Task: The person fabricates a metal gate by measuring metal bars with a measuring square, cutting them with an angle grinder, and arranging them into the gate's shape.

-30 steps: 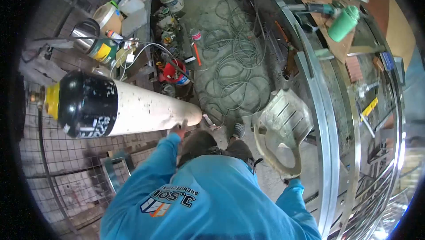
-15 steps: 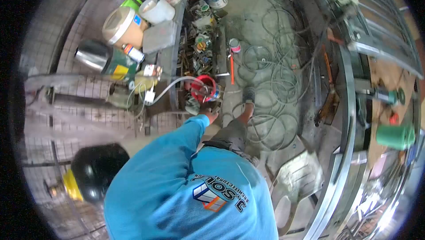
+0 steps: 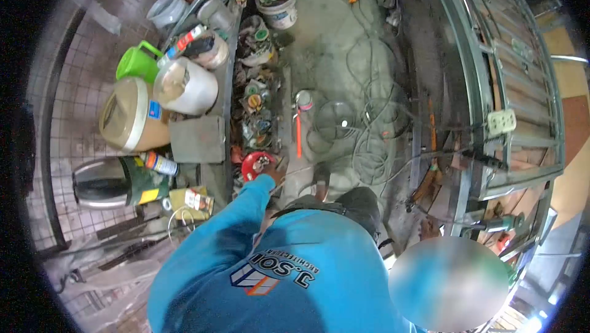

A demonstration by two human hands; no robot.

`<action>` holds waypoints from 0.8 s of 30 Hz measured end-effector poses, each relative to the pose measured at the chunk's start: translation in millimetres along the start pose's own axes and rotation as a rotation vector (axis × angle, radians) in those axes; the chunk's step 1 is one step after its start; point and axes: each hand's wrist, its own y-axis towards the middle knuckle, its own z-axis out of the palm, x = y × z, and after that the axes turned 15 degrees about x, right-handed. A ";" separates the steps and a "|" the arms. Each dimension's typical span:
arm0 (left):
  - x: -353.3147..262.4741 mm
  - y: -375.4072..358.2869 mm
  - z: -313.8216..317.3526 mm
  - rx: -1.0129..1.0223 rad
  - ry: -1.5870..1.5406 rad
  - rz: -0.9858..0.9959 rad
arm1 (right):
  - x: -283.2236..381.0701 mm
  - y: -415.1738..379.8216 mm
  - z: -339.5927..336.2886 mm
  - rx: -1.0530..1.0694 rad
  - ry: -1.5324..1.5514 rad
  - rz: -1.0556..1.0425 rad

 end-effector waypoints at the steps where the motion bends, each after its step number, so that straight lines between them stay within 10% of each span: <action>1: 3.4 0.8 -10.1 -0.026 -0.067 0.012 | 26.4 34.3 -4.9 -0.111 -0.195 -0.207; 14: 15.7 162.8 -64.9 0.030 -0.049 -0.183 | 360.0 341.1 -55.3 0.364 -0.104 -0.355; 24: -217.5 204.8 -303.8 -0.288 -0.159 -0.128 | 461.1 554.0 -151.4 0.365 0.101 -0.379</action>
